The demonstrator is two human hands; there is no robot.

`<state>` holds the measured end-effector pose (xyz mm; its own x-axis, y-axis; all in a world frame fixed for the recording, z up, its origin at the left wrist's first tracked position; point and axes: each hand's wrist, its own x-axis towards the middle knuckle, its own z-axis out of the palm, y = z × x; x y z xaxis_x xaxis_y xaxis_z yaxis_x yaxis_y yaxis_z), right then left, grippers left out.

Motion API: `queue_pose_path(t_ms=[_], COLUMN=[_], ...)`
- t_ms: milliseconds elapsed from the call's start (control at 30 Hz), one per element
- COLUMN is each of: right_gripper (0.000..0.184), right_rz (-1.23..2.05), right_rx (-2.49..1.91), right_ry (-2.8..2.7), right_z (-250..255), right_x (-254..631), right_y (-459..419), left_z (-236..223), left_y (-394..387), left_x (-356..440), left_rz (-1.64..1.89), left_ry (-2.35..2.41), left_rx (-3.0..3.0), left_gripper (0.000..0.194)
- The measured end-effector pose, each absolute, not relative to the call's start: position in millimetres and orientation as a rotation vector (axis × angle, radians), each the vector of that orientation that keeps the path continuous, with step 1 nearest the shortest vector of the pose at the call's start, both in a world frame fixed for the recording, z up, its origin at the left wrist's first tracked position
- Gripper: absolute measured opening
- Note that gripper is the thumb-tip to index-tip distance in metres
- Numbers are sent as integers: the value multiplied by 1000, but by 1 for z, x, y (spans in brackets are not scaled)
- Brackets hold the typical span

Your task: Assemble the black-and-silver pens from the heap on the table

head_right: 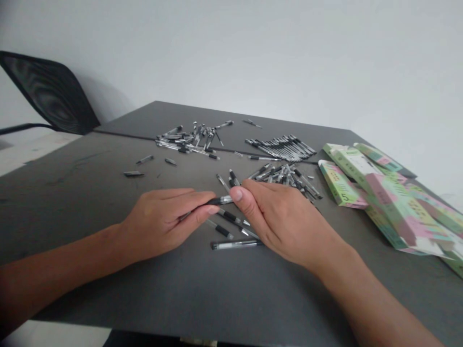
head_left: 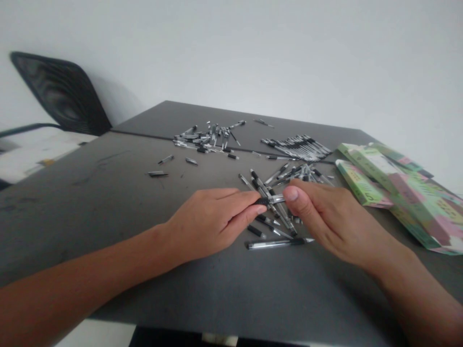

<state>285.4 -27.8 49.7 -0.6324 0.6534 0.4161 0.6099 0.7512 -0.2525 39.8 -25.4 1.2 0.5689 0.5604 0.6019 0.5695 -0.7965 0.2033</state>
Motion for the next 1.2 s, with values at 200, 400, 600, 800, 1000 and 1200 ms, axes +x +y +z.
queue_pose_path(t_ms=[200, 400, 600, 800, 1000, 1200], right_gripper=[39, 37, 38, 47, 35, 25], right_rz=[142, 157, 201, 449, 532, 786], right_rx=[-941, -944, -937, -874, -679, -692], right_ry=[-2469, -2480, -2448, -2214, -2180, -2078], right_z=[46, 43, 42, 27, 20, 23], right_x=[284, 284, 284, 283, 267, 257], right_y=[-25, -24, -25, -22, -24, -32], left_z=[-1, -5, -4, 3, -2, -11], left_y=[-26, -23, -21, -28, -38, -38], left_x=[40, 41, 41, 45, 52, 54], left_rz=[-1036, -1011, -993, -1164, -1570, -1772], left_ry=[-980, -959, -944, -1129, -1377, -1410], left_rx=[-2779, -2773, -2774, -2948, -3185, -3375], left_gripper=[14, 20, 27, 29, 48, 64])
